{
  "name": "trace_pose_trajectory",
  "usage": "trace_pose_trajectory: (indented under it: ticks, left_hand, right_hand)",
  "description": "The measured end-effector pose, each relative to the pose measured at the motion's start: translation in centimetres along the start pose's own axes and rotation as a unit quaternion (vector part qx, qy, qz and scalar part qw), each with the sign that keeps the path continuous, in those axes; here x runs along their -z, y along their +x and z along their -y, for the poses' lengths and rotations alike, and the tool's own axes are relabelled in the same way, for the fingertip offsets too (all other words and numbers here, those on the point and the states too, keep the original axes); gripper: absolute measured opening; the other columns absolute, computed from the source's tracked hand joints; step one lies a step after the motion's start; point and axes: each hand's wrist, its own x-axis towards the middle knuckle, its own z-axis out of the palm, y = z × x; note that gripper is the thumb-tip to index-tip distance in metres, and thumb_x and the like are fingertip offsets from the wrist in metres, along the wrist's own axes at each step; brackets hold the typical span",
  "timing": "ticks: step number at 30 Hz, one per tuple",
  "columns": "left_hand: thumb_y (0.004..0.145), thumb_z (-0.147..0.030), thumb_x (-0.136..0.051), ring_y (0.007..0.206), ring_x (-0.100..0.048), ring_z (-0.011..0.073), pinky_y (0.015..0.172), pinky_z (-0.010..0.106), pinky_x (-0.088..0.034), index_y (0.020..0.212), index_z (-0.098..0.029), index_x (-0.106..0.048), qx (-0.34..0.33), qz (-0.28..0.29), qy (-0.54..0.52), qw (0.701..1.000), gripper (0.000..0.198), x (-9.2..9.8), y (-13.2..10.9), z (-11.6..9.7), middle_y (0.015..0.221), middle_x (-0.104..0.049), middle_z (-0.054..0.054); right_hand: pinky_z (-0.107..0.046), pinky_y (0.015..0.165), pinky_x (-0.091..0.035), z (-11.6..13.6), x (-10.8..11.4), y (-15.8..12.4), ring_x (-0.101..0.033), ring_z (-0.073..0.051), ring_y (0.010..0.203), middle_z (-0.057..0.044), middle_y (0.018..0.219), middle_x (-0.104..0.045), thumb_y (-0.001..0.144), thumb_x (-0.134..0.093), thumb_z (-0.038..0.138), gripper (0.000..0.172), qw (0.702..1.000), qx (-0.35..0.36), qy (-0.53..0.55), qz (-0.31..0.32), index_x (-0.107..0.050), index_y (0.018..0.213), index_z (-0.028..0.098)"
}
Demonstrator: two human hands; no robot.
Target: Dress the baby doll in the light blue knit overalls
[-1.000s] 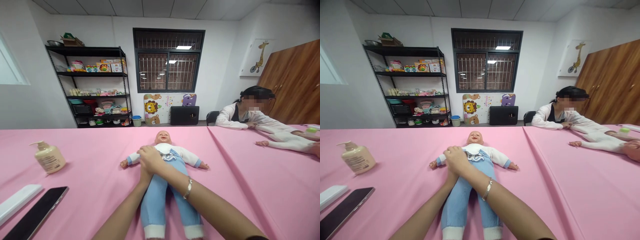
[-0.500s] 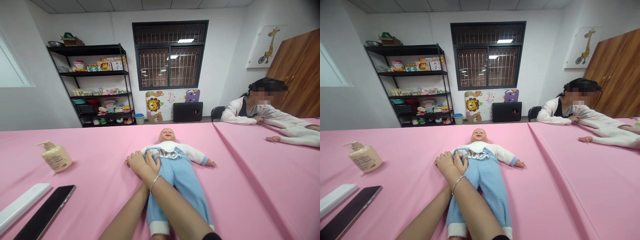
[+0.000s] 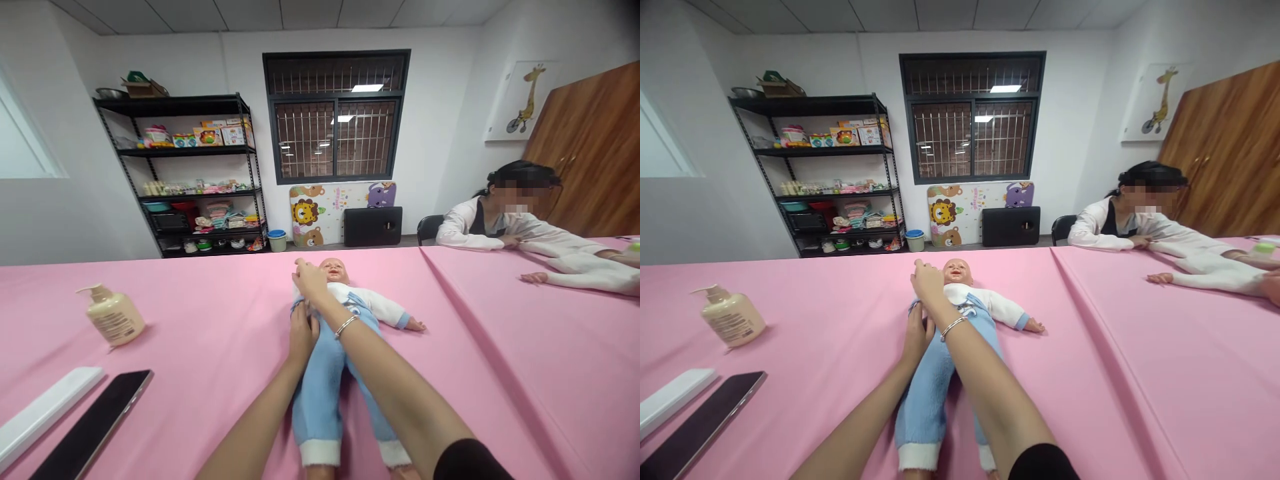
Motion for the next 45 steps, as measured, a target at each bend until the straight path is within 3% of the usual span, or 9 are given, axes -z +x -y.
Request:
trace_pose_trajectory:
  ticks: [5,10,13,19,25,30,34,40,45]
  left_hand:
    - [0.08,-0.016,-0.041,0.119,-0.034,0.0306,0.098,0.05,-0.034,0.125,-0.006,-0.031,-0.086,-0.076,0.066,0.991,0.047,-0.2,-0.3,0.2,0.121,-0.039,0.021]
    - [0.079,-0.018,-0.043,0.114,-0.038,0.0303,0.095,0.05,-0.036,0.118,-0.008,-0.035,-0.084,-0.1,0.055,0.99,0.041,-0.4,-0.1,0.3,0.113,-0.042,0.019]
    - [0.079,-0.02,-0.045,0.104,-0.045,0.0282,0.09,0.048,-0.04,0.106,-0.012,-0.044,-0.038,-0.084,0.027,0.995,0.028,-0.3,0.0,0.4,0.097,-0.047,0.013]
    - [0.078,-0.026,-0.049,0.097,-0.048,0.0276,0.085,0.045,-0.043,0.098,-0.014,-0.05,0.038,-0.025,0.008,0.999,0.023,0.9,0.2,0.1,0.091,-0.053,0.011]
    - [0.073,-0.017,-0.049,0.101,-0.048,0.0254,0.09,0.043,-0.04,0.102,-0.016,-0.049,-0.038,-0.016,0.0,0.999,0.029,1.5,0.2,-0.2,0.098,-0.055,0.01]
    - [0.069,-0.014,-0.049,0.106,-0.047,0.0235,0.094,0.042,-0.039,0.101,-0.017,-0.05,-0.158,0.002,-0.05,0.986,0.033,2.0,0.3,-0.8,0.105,-0.052,0.008]
    - [0.064,-0.008,-0.047,0.1,-0.05,0.0212,0.09,0.038,-0.042,0.093,-0.017,-0.052,-0.203,-0.011,-0.093,0.975,0.031,2.6,0.1,-1.4,0.1,-0.053,0.007]
    - [0.062,-0.016,-0.049,0.079,-0.054,0.0169,0.07,0.028,-0.046,0.077,-0.016,-0.052,-0.015,-0.088,-0.264,0.96,0.015,2.7,1.3,-1.9,0.09,-0.056,0.006]
    - [0.056,-0.02,-0.049,0.065,-0.052,0.0154,0.058,0.03,-0.048,0.073,-0.018,-0.044,0.241,-0.199,-0.515,0.799,0.018,4.1,3.9,0.5,0.065,-0.048,-0.002]
  right_hand:
    - [-0.025,0.074,-0.039,-2.3,2.3,-0.8,-0.056,-0.019,0.091,-0.007,0.096,-0.061,0.093,-0.038,0.04,0.032,0.99,0.071,-0.016,0.124,-0.06,0.103,0.019]
    - [-0.022,0.059,-0.036,-0.9,3.7,-3.2,-0.057,-0.017,0.071,-0.008,0.082,-0.063,0.084,-0.049,0.053,0.044,0.932,0.199,-0.053,0.3,-0.066,0.088,0.013]
    - [-0.023,0.063,-0.038,-0.1,4.2,-3.8,-0.057,-0.022,0.077,-0.012,0.086,-0.062,0.075,-0.065,0.036,0.031,0.943,0.198,-0.081,0.256,-0.065,0.091,0.01]
    - [-0.02,0.063,-0.039,-1.3,2.9,-2.1,-0.057,-0.016,0.073,-0.009,0.086,-0.062,0.086,-0.046,0.018,0.019,0.974,0.101,0.022,0.202,-0.062,0.091,0.009]
    - [-0.017,0.053,-0.039,-1.8,0.6,-0.6,-0.052,-0.009,0.053,-0.005,0.072,-0.06,0.088,-0.051,0.035,0.027,0.956,0.027,0.187,0.225,-0.056,0.09,0.009]
    - [-0.015,0.049,-0.039,-1.4,-2.2,0.7,-0.054,-0.01,0.053,-0.005,0.067,-0.059,0.087,-0.053,0.028,0.025,0.856,-0.122,0.468,0.181,-0.047,0.103,0.009]
    - [-0.015,0.056,-0.041,-3.8,-4.4,1.6,-0.056,-0.01,0.064,-0.006,0.078,-0.059,0.084,-0.051,0.018,0.041,0.871,-0.163,0.454,0.089,-0.033,0.12,0.008]
    - [-0.025,0.083,-0.041,-6.5,-4.9,1.4,-0.055,-0.015,0.089,-0.007,0.101,-0.055,0.083,-0.052,0.024,0.044,0.914,-0.137,0.381,0.014,-0.037,0.124,0.014]
    - [-0.029,0.091,-0.037,-6.9,-4.9,1.0,-0.049,-0.019,0.104,-0.012,0.114,-0.05,0.089,-0.045,0.035,0.043,0.94,-0.127,0.315,0.002,-0.04,0.123,0.01]
